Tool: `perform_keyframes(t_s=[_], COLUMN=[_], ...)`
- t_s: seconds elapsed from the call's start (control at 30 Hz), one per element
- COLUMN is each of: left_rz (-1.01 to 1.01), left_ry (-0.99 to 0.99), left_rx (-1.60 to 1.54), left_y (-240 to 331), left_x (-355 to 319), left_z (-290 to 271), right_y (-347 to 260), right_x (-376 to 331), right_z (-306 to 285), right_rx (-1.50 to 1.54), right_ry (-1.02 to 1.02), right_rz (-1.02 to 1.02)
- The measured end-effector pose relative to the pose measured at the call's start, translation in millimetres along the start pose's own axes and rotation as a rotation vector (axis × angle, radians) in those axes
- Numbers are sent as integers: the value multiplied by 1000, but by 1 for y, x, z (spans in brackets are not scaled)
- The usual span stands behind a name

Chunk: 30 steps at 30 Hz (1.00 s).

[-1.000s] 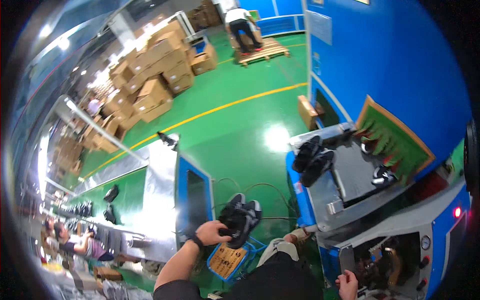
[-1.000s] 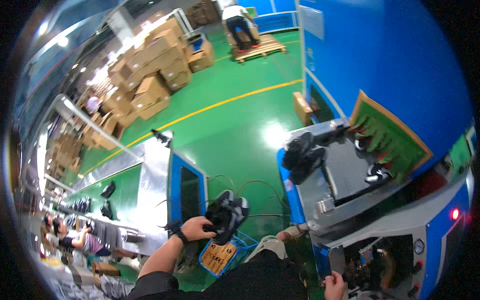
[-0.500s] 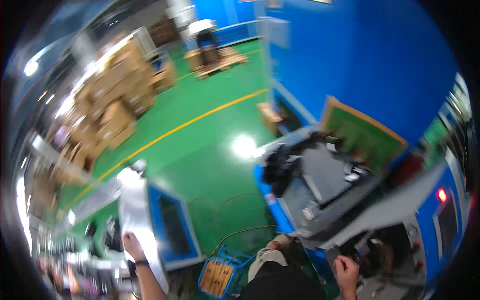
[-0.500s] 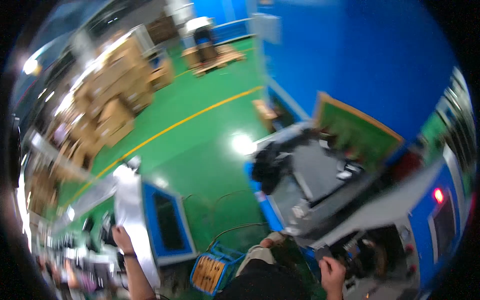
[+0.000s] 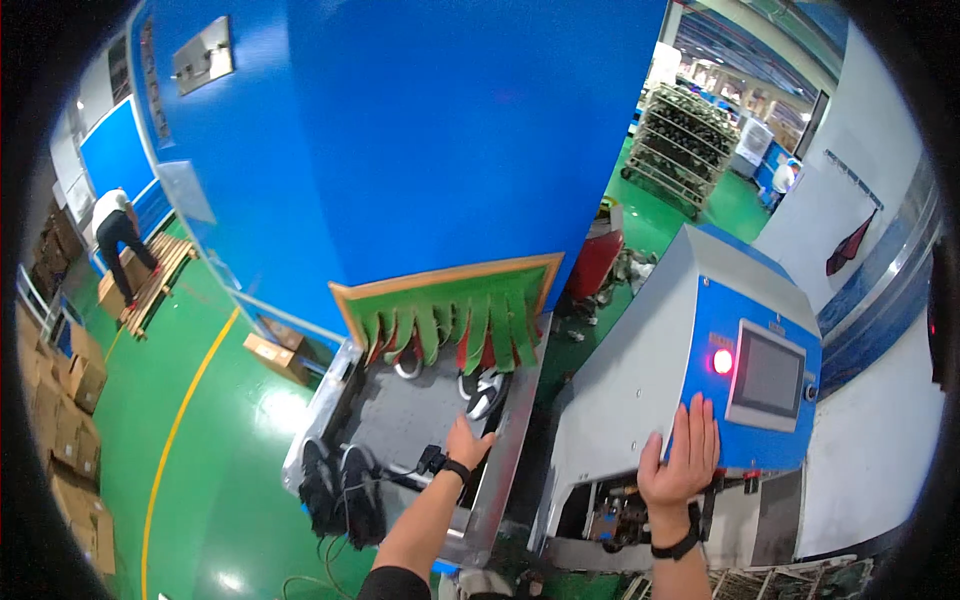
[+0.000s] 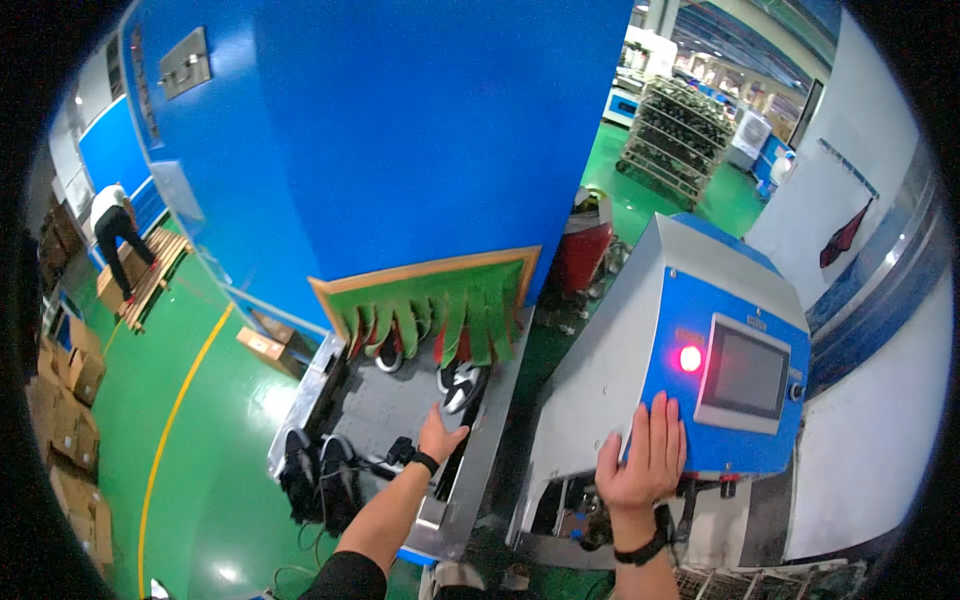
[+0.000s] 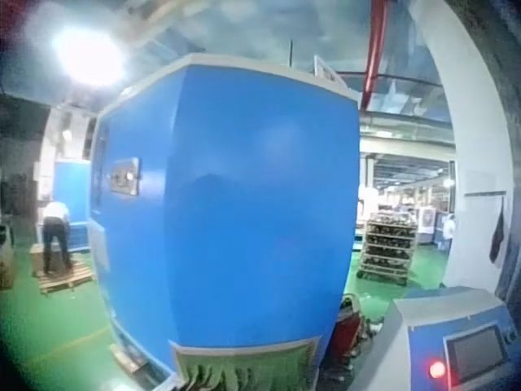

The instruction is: Load shoes onto the conveyor belt of a manufacturing machine and handle shoe lasts.

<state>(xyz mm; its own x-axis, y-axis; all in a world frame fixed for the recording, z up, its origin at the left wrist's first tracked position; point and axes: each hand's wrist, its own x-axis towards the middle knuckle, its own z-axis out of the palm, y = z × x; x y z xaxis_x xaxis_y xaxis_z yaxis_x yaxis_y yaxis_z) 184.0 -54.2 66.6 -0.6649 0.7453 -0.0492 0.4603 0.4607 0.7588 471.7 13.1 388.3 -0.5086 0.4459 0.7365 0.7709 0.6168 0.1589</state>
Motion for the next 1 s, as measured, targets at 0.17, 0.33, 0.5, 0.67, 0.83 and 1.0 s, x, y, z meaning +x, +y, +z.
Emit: perform_keyframes(t_s=[0.17, 0.33, 0.5, 0.67, 0.83, 1.0], left_rz=[-11, 51, -25, -170, -67, 205], left_ry=[-22, 39, -230, -184, -164, -545], left_rx=[53, 238, -301, -448, -634, -387], left_y=[-15, -19, 17, 54, 120, 185], left_x=[84, 95, 35, -118, -263, -310], left_z=[40, 33, -40, -103, -134, -166], right_y=[-8, -8, -5, -14, -84, -56], right_x=[-9, -10, -6, -4, -96, -105], right_z=[2, 5, 11, -1, -48, -40], right_rx=[-84, -78, -77, 148, 1278, 1579], right_ry=[-62, -25, 2, 8, -322, -681], right_rz=[12, 13, 34, 127, 645, 894])
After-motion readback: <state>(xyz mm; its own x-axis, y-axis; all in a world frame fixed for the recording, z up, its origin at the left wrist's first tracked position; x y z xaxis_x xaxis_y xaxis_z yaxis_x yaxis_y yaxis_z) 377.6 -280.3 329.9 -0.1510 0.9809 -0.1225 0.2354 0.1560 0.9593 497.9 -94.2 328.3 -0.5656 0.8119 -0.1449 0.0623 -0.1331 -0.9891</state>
